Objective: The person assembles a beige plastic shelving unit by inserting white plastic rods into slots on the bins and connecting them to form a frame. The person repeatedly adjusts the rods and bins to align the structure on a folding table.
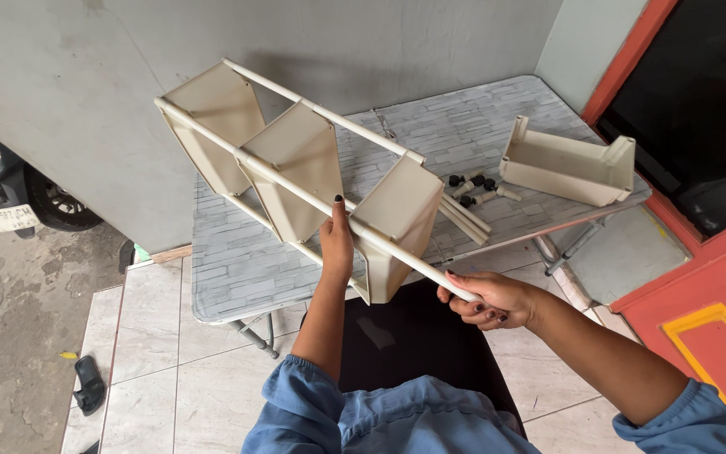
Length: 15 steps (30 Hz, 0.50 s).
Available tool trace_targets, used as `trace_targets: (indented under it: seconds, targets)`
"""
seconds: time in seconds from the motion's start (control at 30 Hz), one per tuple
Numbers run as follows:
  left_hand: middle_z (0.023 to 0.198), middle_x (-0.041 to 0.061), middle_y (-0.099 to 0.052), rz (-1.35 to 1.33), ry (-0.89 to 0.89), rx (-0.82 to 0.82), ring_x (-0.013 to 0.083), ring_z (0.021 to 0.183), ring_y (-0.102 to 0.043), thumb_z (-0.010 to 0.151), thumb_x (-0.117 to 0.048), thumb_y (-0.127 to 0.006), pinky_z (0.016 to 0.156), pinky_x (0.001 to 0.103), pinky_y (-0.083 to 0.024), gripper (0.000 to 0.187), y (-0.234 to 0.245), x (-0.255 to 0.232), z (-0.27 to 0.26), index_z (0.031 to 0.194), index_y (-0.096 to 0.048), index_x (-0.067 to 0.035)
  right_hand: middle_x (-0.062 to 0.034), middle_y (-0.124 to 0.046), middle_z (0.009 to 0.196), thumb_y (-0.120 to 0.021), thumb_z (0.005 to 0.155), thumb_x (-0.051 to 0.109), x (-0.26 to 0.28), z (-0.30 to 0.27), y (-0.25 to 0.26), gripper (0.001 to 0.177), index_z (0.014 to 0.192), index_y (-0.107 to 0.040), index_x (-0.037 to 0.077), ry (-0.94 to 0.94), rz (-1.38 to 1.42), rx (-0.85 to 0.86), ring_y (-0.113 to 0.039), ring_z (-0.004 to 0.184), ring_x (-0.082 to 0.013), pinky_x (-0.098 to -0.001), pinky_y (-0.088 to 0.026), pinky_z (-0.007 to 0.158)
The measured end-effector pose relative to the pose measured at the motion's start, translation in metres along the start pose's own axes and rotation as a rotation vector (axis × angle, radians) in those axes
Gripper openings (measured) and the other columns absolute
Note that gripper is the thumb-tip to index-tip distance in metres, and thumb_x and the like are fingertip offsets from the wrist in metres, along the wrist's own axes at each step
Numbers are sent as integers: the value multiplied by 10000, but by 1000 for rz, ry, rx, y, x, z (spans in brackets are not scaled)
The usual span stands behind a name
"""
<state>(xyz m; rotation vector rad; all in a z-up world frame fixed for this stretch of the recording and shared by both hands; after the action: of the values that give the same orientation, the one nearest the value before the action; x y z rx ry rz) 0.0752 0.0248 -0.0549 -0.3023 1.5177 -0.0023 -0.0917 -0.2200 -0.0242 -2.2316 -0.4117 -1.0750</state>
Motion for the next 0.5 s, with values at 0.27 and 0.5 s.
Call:
trace_targets:
  seconds: [0.27,0.5]
  targets:
    - [570,24,-470,96,-43,-102,137,549,-422,1036,-481,-440,549,340,-377,607,2,-10,-7,613,-489,-49,56,-399,579,-354,1093,450,-3,7,23,432,903,-524,101,85,-711,-314,-354,425,-57,-259,-296,368]
    - [556,38,-477,94,-36,-135,154,543,-421,1031,-457,-448,551,362,-375,612,0,-12,-6,594,-486,-29,-125,-653,588,-433,1054,372,29,-7,-4,370,943,-598,60,302,-1367,-691,-633,476,-288,-442,-500,467]
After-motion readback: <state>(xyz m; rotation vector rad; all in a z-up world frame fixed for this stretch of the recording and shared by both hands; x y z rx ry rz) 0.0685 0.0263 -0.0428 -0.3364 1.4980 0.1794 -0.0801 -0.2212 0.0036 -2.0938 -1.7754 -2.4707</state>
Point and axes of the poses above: each hand's wrist, its own z-axis towards the middle knuckle, its own y-axis out of the back of the hand, x = y × z, the point moved 7 cm from there along z, towards the middle knuckle
